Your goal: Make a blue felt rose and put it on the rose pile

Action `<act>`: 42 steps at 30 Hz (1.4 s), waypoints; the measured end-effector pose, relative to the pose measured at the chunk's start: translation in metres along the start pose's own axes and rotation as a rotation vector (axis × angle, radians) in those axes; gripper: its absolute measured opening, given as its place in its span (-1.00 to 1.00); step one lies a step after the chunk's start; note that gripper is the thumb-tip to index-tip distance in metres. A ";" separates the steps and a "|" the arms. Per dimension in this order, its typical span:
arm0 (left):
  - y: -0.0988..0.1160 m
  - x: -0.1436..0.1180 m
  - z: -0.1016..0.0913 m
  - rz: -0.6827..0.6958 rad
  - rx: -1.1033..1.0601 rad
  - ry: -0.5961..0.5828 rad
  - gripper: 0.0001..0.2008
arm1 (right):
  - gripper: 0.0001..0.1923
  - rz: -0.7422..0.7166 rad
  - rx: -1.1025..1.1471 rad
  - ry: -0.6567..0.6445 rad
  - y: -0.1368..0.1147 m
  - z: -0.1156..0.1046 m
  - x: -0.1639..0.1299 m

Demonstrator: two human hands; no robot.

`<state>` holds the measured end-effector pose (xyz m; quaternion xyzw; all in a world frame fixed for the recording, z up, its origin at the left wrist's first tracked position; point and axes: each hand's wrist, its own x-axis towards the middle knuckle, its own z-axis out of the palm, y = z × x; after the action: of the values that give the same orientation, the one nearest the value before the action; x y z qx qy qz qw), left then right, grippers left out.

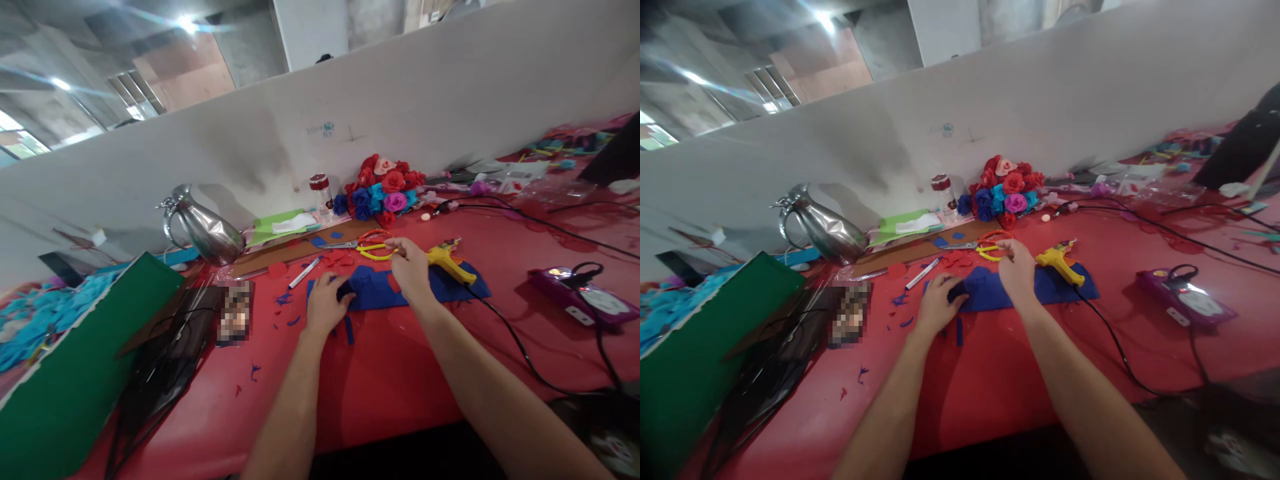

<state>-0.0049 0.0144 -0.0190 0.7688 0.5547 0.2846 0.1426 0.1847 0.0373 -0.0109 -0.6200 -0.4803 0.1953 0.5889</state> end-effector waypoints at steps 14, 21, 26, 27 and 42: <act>-0.017 0.005 -0.019 -0.238 -0.108 0.322 -0.77 | -0.68 -0.063 -0.583 -0.583 -0.016 -0.010 -0.005; -0.017 0.007 -0.021 -0.255 -0.185 0.171 -0.62 | -0.56 -0.068 -0.767 -0.620 -0.020 -0.011 -0.009; -0.019 0.007 -0.021 -0.415 -0.244 0.288 -0.67 | -0.62 -0.025 -0.463 -0.373 -0.011 -0.004 -0.006; -0.018 0.008 -0.021 -0.428 -0.307 0.311 -0.69 | -0.64 -0.014 -0.319 -0.349 -0.010 -0.002 -0.006; 0.020 0.001 -0.011 -0.488 -1.154 0.036 -0.71 | -0.67 0.311 0.547 -0.578 -0.025 0.013 -0.025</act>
<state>0.0043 0.0073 0.0005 0.4144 0.4733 0.5104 0.5863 0.1534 0.0200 0.0009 -0.4257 -0.4569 0.5676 0.5364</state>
